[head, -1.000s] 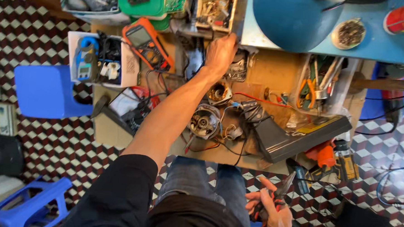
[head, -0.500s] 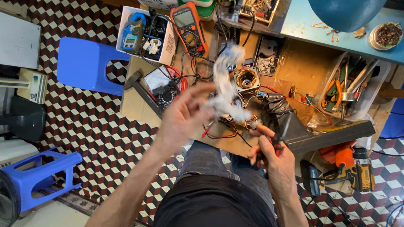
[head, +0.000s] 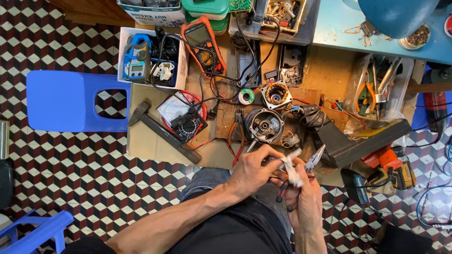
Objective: The person repairs a small electric motor on a cluttered workbench. They hold the motor housing with one hand while using pliers and a screwdriver to work on components inside it, wipe parts with a tissue, reposition the motor, and continue manipulating internal parts with hand tools.
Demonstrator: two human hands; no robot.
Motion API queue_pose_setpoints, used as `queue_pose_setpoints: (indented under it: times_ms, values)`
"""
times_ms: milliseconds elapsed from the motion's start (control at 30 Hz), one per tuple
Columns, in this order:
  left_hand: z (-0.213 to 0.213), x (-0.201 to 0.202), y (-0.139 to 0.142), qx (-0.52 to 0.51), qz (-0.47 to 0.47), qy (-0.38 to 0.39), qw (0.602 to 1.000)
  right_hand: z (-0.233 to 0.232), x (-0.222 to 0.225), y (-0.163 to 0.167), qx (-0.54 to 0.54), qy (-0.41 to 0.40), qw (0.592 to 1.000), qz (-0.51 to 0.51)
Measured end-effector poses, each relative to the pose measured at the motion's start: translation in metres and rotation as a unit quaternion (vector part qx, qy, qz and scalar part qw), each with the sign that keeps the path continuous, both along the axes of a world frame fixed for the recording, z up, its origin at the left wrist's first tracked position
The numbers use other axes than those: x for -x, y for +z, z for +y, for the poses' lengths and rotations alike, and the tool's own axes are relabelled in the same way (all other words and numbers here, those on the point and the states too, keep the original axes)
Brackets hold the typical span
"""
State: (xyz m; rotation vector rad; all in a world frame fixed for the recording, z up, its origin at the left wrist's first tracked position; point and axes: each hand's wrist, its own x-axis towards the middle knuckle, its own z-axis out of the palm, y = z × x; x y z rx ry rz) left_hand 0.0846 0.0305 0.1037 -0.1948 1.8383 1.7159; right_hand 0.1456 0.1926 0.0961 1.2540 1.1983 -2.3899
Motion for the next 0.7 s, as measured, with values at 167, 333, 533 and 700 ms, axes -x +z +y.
queue_pose_setpoints:
  times_ms: [167,333,533,700]
  values:
    - [-0.046,0.024,-0.033,-0.138,-0.026,0.185,0.973,0.003,0.022,-0.041,-0.265,0.218,0.932,-0.113]
    - [-0.075,0.02,-0.041,-0.167,-0.126,0.209,0.955,0.006,0.055,-0.067,-0.503,0.283,0.812,-0.089]
    - [-0.012,0.009,-0.021,-0.064,0.05,0.141,0.987,-0.017,0.015,-0.018,-0.161,0.075,0.984,0.011]
    - [0.004,0.02,-0.008,-0.049,0.041,-0.034,0.997,-0.02,0.035,-0.015,-0.14,0.012,0.987,0.08]
